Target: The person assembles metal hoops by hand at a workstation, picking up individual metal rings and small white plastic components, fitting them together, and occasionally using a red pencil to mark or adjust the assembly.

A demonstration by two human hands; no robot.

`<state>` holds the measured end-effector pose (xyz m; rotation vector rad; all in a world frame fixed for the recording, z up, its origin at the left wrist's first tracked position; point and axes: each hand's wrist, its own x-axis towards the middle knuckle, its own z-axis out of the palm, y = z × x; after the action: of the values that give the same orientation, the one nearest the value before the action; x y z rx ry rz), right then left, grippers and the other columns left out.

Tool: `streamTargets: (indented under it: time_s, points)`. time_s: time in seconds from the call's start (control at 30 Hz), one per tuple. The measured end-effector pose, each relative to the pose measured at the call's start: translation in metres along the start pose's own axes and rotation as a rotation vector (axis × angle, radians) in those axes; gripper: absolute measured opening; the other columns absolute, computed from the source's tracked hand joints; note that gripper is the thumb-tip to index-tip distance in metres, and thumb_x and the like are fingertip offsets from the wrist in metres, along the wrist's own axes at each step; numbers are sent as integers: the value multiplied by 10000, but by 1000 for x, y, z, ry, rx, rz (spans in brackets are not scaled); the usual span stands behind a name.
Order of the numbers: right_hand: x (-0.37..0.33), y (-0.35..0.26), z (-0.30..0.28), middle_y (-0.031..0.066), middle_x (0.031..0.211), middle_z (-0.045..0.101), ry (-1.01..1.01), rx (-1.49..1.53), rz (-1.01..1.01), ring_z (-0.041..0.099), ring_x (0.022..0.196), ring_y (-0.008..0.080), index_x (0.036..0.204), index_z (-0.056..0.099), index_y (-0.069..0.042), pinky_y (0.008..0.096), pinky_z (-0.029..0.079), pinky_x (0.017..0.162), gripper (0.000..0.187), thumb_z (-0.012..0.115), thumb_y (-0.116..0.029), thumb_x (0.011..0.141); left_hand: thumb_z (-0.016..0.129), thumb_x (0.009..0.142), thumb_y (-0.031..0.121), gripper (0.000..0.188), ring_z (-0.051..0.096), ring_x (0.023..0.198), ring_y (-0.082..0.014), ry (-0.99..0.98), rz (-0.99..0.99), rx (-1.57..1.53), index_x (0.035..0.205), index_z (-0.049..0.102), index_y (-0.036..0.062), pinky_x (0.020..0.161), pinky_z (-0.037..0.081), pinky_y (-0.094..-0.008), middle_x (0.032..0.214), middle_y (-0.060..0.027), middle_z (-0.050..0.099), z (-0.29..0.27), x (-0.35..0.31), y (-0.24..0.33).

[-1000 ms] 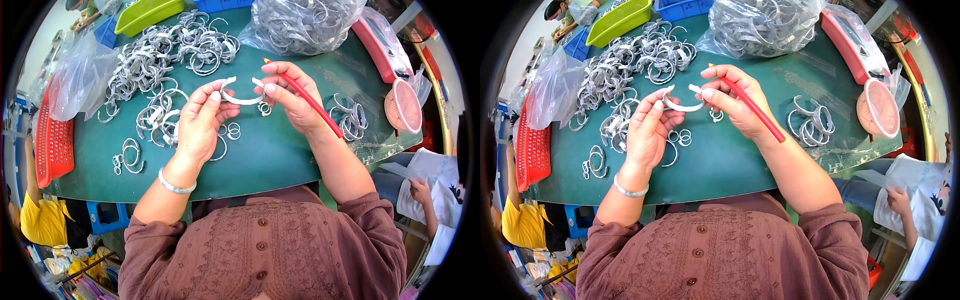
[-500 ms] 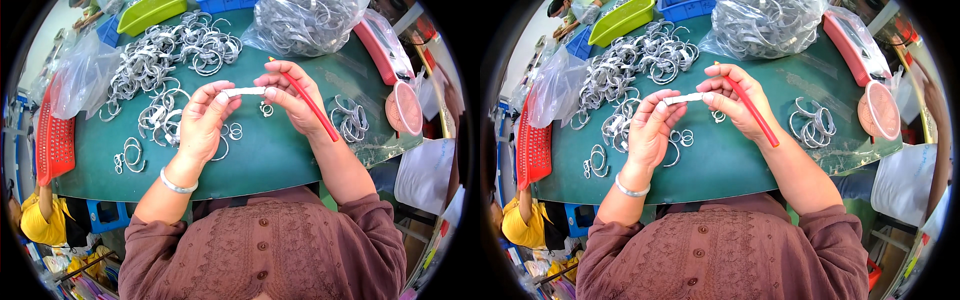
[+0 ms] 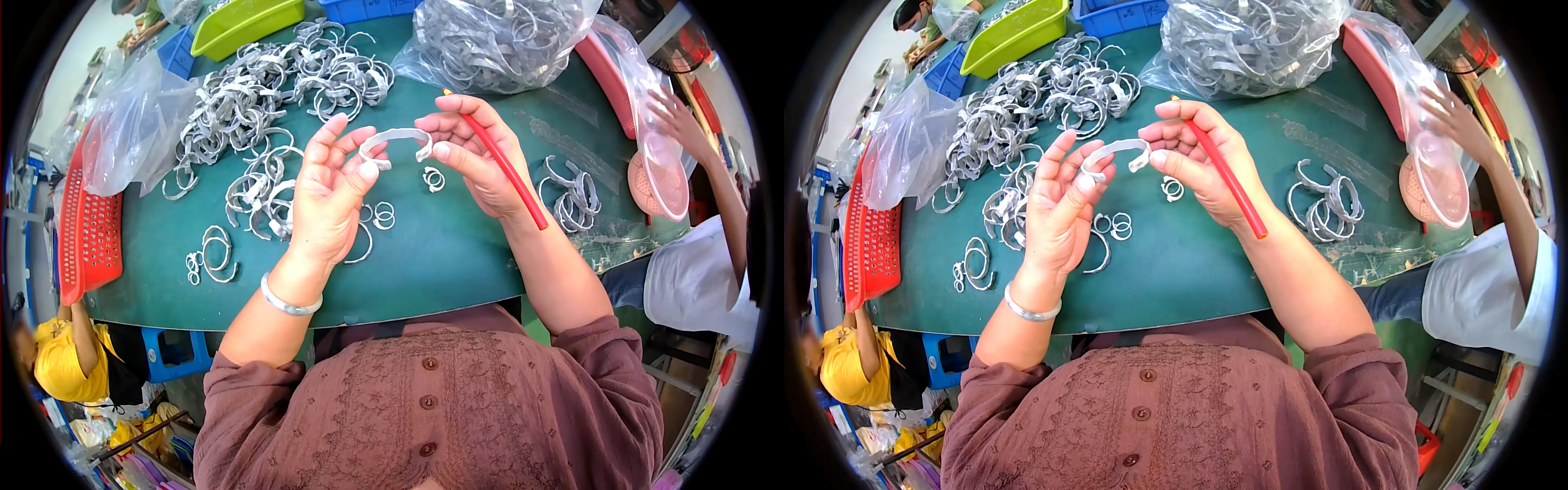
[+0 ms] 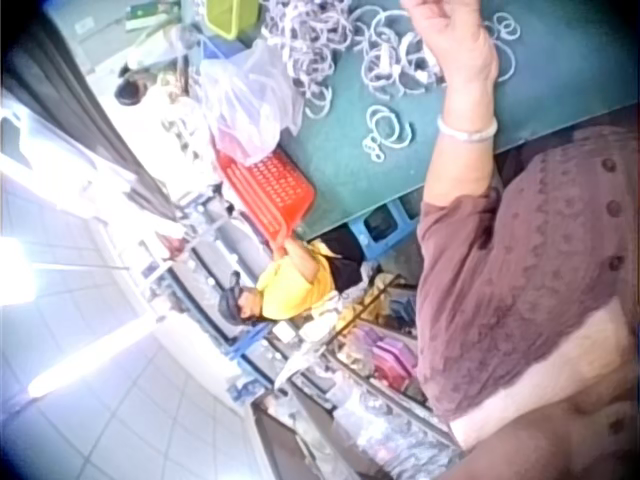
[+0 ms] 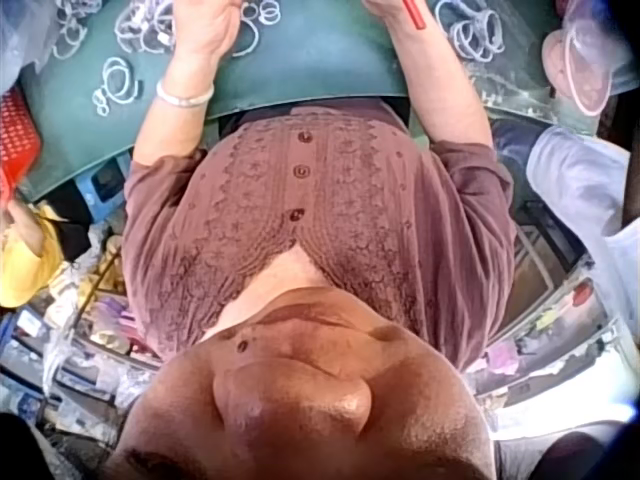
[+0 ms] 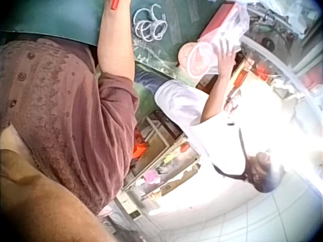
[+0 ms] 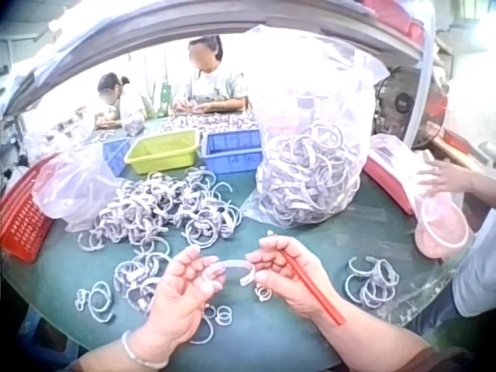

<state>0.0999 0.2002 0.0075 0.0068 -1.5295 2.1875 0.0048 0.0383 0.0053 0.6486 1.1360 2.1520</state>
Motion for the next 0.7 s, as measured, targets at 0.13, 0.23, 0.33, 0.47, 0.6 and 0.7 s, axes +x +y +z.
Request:
streamTargets:
  time_s: [0.13, 0.23, 0.33, 0.47, 0.6, 0.7]
  points:
    - [1, 1, 1, 130, 1018, 561, -17, 26, -20, 556, 914, 165, 1137, 428, -23, 275, 461, 812, 418, 599, 31, 760, 576, 782, -12, 590, 480, 1070, -227, -27, 33, -27, 1282, 271, 61, 935, 390, -350, 1203, -150, 427, -1, 0, 0]
    - [1, 1, 0, 132, 1022, 561, -17, 36, -21, 558, 916, 168, 1135, 428, -23, 278, 465, 809, 418, 595, 43, 758, 586, 768, -25, 638, 475, 1083, -236, -43, 54, -36, 1302, 248, 66, 923, 400, -350, 1222, -153, 414, -1, 1, -1]
    - [1, 1, 0, 132, 1024, 560, 3, 36, -25, 559, 913, 167, 1136, 427, -24, 278, 466, 805, 426, 597, 52, 752, 583, 761, -43, 680, 485, 1078, -246, -57, 34, -28, 1324, 219, 70, 905, 416, -352, 1242, -155, 401, 1, 0, 2]
    - [1, 3, 0, 127, 1030, 555, 40, 38, -35, 557, 912, 168, 1138, 425, -29, 276, 464, 807, 445, 604, 63, 740, 571, 754, -73, 736, 507, 1048, -235, -69, 7, -7, 1350, 171, 88, 864, 446, -338, 1249, -156, 389, 2, -1, 4]
    - [1, 2, 2, 130, 1063, 534, 51, -42, -106, 540, 950, 179, 1151, 415, -36, 287, 452, 828, 477, 584, 98, 726, 531, 768, -84, 684, 525, 1035, -242, -73, 46, 25, 1344, 199, 79, 854, 457, -342, 1270, -164, 381, 4, -2, 3]
    - [0, 3, 5, 139, 1098, 510, 0, -75, -197, 522, 990, 191, 1170, 402, -39, 306, 438, 850, 501, 546, 129, 721, 488, 772, -109, 663, 535, 1020, -230, -32, 106, 159, 1342, 202, 72, 841, 465, -327, 1247, -165, 404, 3, -4, 0]
